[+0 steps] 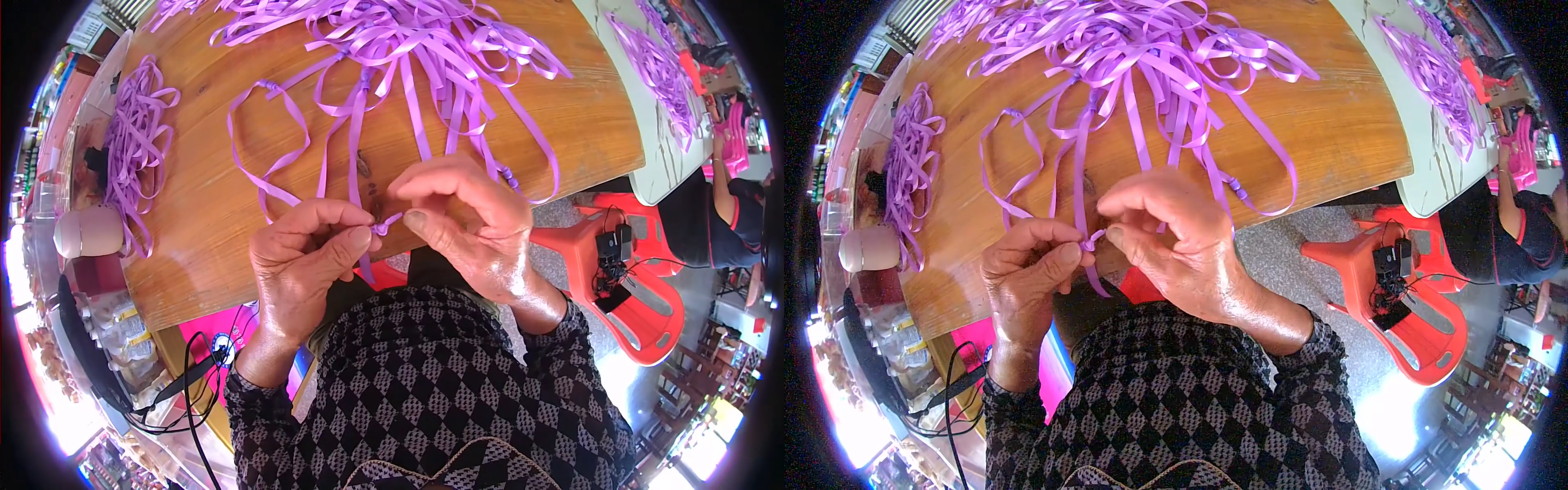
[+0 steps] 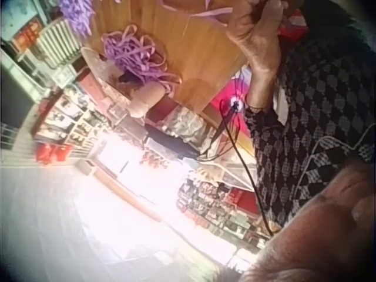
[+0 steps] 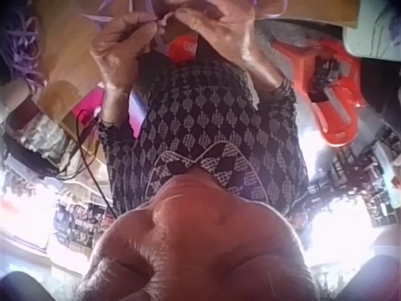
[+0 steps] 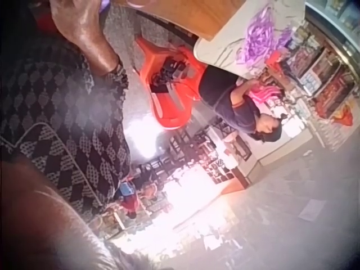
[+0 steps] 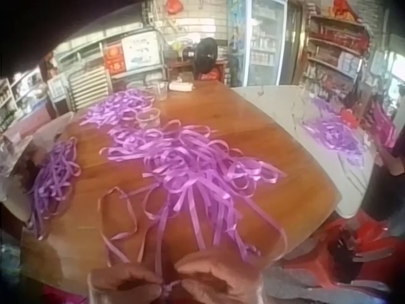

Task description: The person ties knots in purple ribbons by hand, picking up one ribbon at a time from a pile on a wooden table. They stretch each ribbon, form a loop to create a knot, and pull it tight before returning it to the table.

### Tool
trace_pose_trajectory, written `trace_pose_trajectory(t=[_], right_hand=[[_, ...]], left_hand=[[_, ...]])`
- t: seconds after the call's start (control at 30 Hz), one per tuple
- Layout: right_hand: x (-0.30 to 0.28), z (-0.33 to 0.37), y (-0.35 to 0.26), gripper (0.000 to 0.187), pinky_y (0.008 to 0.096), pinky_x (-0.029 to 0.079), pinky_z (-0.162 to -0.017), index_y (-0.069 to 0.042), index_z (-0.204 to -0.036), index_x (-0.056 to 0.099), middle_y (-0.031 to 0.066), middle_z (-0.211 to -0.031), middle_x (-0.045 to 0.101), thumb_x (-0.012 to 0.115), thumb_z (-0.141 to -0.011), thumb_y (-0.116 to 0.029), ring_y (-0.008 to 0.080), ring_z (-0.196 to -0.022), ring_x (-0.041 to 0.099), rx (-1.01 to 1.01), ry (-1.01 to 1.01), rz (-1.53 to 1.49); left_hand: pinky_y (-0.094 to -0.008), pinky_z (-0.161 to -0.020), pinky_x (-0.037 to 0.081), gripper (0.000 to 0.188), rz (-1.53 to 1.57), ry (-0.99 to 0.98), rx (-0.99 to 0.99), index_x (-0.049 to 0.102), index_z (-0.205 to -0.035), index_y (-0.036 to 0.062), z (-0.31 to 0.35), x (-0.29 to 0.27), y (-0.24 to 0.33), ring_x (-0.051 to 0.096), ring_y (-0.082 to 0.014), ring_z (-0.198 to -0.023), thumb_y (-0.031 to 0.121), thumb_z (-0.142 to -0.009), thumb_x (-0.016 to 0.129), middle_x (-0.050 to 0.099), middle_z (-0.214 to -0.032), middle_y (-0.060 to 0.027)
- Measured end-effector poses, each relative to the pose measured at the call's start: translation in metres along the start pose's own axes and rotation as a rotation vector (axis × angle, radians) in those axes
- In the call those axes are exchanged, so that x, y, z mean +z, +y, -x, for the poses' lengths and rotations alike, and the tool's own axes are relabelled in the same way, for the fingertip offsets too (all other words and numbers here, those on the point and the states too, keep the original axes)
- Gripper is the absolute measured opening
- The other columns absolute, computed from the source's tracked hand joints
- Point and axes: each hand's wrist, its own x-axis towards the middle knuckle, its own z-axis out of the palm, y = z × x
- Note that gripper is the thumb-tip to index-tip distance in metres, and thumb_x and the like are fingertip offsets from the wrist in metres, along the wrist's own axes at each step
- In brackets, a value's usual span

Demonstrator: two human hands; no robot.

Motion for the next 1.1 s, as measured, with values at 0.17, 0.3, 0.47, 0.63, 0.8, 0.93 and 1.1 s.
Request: trace_pose_trajectory(t=[0.17,0.3,0.47,0.63,0.8,0.93,1.1], right_hand=[[-0.003,0.008,-0.003,0.017,0.0247,0.043,-0.065,0.000,-0.092,0.059,0.0085,-0.090,0.060,0.065,-0.076,0.000,0.0137,-0.076,0.054,-0.116,0.106,0.136],[0.012,0.008,0.004,0.024,0.0283,0.044,-0.060,0.002,-0.089,0.059,0.0114,-0.084,0.060,0.069,-0.068,0.005,0.0211,-0.069,0.056,-0.304,0.111,0.235],[0.019,0.004,0.012,0.023,0.0285,0.043,-0.054,0.002,-0.085,0.057,0.0106,-0.072,0.058,0.066,-0.065,0.010,0.0230,-0.059,0.055,-0.385,0.157,0.269],[0.022,0.005,0.008,0.020,0.0271,0.041,-0.049,0.002,-0.079,0.056,0.0088,-0.068,0.056,0.062,-0.063,0.013,0.0201,-0.057,0.053,-0.293,0.138,0.236],[0.021,0.005,0.007,0.019,0.0258,0.039,-0.045,0.001,-0.074,0.054,0.0067,-0.064,0.053,0.060,-0.061,0.014,0.0171,-0.056,0.052,-0.219,0.121,0.196],[0.017,0.003,0.006,0.019,0.0248,0.039,-0.046,0.000,-0.072,0.052,0.0060,-0.063,0.052,0.059,-0.060,0.013,0.0168,-0.055,0.051,-0.255,0.060,0.218],[0.015,0.000,0.007,0.018,0.0234,0.038,-0.046,-0.001,-0.072,0.053,0.0053,-0.064,0.051,0.059,-0.061,0.013,0.0155,-0.054,0.050,-0.247,0.020,0.181]], left_hand=[[-0.0150,-0.046,0.036,0.013,0.163,0.042,-0.051,0.061,-0.089,-0.0025,-0.002,0.000,-0.003,0.050,-0.0037,-0.054,0.007,-0.080,0.063,0.064,-0.074,-0.0070],[-0.0150,-0.045,0.036,0.012,0.128,0.051,-0.109,0.060,-0.088,-0.0035,-0.001,0.008,0.003,0.049,-0.0035,-0.051,0.006,-0.081,0.062,0.064,-0.074,-0.0081],[-0.0155,-0.046,0.038,0.010,0.048,0.054,-0.011,0.060,-0.089,-0.0039,0.000,0.013,0.004,0.052,-0.0041,-0.054,0.004,-0.083,0.059,0.064,-0.076,-0.0073],[-0.0218,-0.048,0.042,0.011,-0.325,0.142,0.237,0.061,-0.089,-0.0017,0.005,0.020,-0.001,0.056,-0.0097,-0.055,0.001,-0.078,0.062,0.064,-0.074,-0.0066],[-0.0313,-0.047,0.042,0.023,-0.900,0.185,0.868,0.060,-0.084,0.0028,-0.006,0.014,-0.011,0.056,-0.0256,-0.056,-0.004,-0.064,0.065,0.056,-0.066,-0.0112],[-0.0319,-0.047,0.042,0.021,-0.897,0.069,0.813,0.059,-0.083,0.0025,-0.008,0.007,-0.009,0.057,-0.0250,-0.056,-0.004,-0.064,0.065,0.057,-0.066,-0.0104],[-0.0308,-0.047,0.043,0.018,-0.625,-0.008,0.525,0.059,-0.082,0.0026,-0.007,0.009,-0.004,0.058,-0.0243,-0.056,-0.005,-0.066,0.064,0.057,-0.065,-0.0089]])
